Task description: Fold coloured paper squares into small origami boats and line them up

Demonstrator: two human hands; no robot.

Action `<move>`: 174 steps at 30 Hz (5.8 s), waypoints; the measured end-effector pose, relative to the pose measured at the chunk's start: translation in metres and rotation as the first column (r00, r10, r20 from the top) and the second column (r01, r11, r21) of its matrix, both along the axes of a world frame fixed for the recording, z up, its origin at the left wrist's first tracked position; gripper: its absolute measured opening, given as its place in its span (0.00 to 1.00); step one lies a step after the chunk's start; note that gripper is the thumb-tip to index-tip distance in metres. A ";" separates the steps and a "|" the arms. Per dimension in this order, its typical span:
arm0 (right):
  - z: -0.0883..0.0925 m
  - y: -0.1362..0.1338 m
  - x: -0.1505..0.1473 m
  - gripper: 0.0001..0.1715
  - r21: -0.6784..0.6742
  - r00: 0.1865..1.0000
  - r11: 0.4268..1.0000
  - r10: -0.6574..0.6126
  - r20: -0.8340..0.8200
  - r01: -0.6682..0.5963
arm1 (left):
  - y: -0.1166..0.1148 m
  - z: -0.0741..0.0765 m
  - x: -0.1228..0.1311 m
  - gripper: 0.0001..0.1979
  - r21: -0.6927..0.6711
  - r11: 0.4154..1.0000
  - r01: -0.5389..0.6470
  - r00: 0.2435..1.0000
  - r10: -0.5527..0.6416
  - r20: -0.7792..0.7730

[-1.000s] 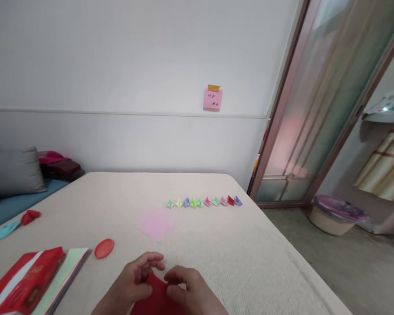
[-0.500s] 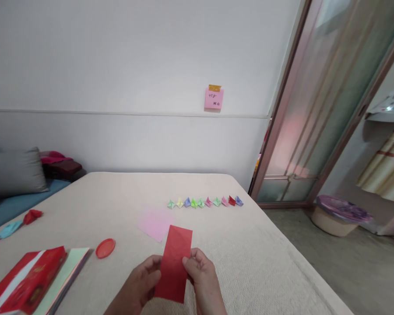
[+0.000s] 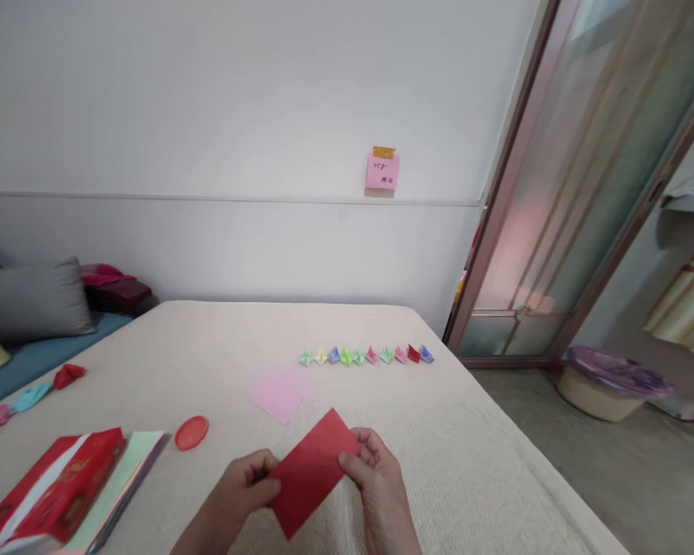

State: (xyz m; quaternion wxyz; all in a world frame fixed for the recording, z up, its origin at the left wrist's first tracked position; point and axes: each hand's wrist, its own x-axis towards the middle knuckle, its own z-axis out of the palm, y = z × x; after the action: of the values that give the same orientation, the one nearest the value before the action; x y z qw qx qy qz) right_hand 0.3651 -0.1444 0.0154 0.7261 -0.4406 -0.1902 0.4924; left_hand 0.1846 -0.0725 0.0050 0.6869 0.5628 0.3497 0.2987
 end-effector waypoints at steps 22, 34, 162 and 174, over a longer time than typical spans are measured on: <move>-0.016 0.006 -0.014 0.20 0.053 0.988 0.988 0.143 0.060 -0.147 | -0.009 -0.007 0.007 0.09 -0.484 0.874 0.039 0.757 0.290 0.585; -0.024 0.008 -0.021 0.21 0.049 0.982 0.981 0.184 0.030 -0.185 | -0.010 -0.007 0.008 0.08 -0.466 0.884 0.046 0.724 0.292 0.625; -0.022 0.011 -0.023 0.22 -0.125 0.946 0.973 0.220 0.239 -0.195 | -0.018 -0.022 0.018 0.31 0.112 0.941 -0.320 0.945 0.309 0.105; -0.031 0.013 -0.017 0.26 -0.107 0.956 0.969 0.240 0.170 -0.224 | -0.014 -0.032 0.020 0.29 0.028 0.985 -0.172 0.977 0.167 0.133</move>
State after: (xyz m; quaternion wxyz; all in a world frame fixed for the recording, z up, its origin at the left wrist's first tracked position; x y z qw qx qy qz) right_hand 0.3483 -0.1319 -0.0155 0.6231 -0.4892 -0.2845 0.5399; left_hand 0.2042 -0.0861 -0.0268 0.6688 0.5238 0.3449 0.3992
